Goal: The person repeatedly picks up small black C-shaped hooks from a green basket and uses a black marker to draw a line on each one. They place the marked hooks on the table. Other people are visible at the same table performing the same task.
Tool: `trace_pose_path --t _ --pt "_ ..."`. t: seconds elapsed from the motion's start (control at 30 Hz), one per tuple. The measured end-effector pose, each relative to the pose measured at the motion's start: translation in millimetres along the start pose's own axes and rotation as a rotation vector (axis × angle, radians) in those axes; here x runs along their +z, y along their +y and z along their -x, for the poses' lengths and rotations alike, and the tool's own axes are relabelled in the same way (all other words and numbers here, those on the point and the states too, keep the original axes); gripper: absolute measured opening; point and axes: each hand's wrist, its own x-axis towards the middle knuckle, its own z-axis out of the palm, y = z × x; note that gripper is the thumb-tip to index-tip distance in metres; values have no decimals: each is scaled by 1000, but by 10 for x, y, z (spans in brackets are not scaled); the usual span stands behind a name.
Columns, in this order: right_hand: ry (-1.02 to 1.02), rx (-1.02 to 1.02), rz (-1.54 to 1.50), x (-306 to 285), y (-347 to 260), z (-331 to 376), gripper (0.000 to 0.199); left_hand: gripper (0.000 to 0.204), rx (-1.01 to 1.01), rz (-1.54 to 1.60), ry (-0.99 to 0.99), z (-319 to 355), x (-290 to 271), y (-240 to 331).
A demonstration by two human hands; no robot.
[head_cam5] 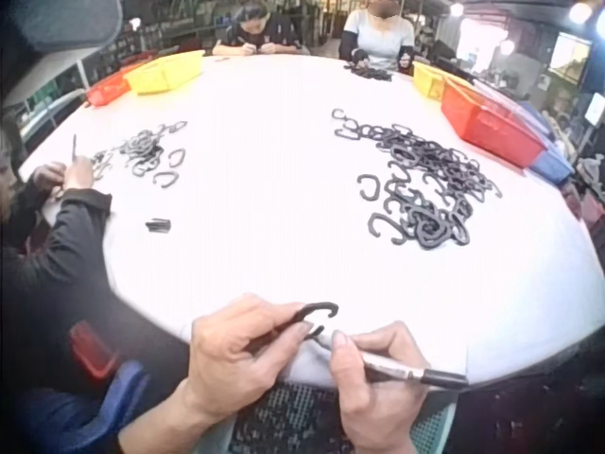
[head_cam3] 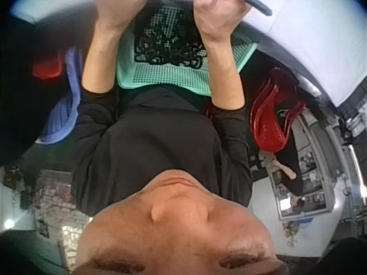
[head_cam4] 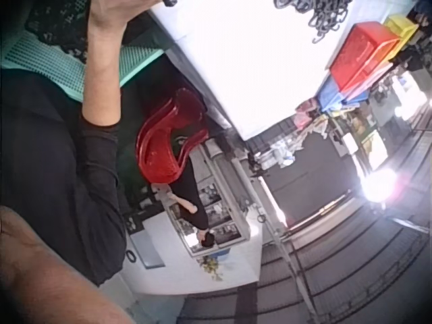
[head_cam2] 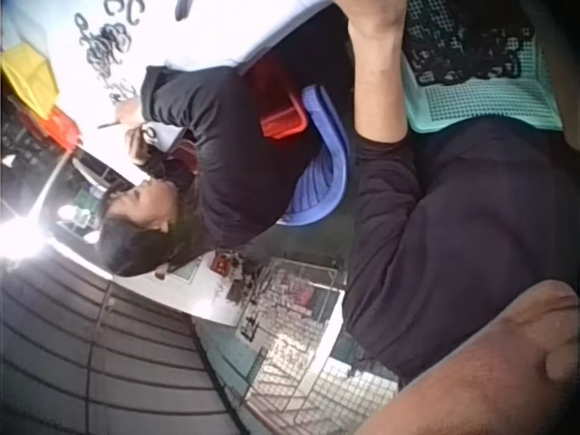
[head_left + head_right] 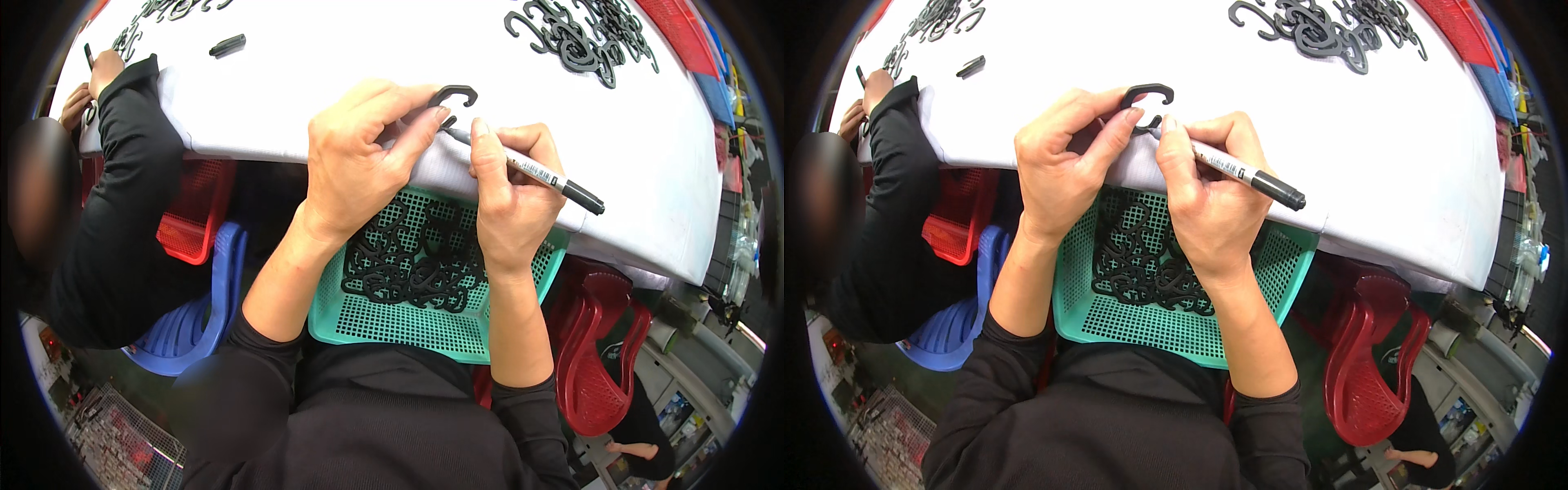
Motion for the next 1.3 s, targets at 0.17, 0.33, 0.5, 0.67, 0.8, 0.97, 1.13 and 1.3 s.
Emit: trace_pose_path --t 0.17,0.33,0.5,0.67,0.8,0.97,1.13,1.3 --pt "-2 1 5 8 2 -1 16 18 12 5 1 -3 5 -4" --pt "-4 -3 32 5 12 -1 17 18 -7 -2 -44 -2 -24 18" --pt "0 -11 41 8 20 -2 17 18 8 -15 -42 2 -23 8" --pt "2 -17 57 16 11 -5 17 18 2 -11 -41 3 -21 12" --pt "35 -48 71 -22 3 16 16 19 7 -16 -43 12 -33 -11" --pt "172 -290 -71 -133 30 7 12 21 -11 -6 -41 -8 -36 24" --pt "152 -87 -63 -170 -4 -59 13 25 -20 6 -86 1 -84 18" --pt "40 133 -61 -146 -79 -57 14 25 32 9 -95 -4 -99 18"
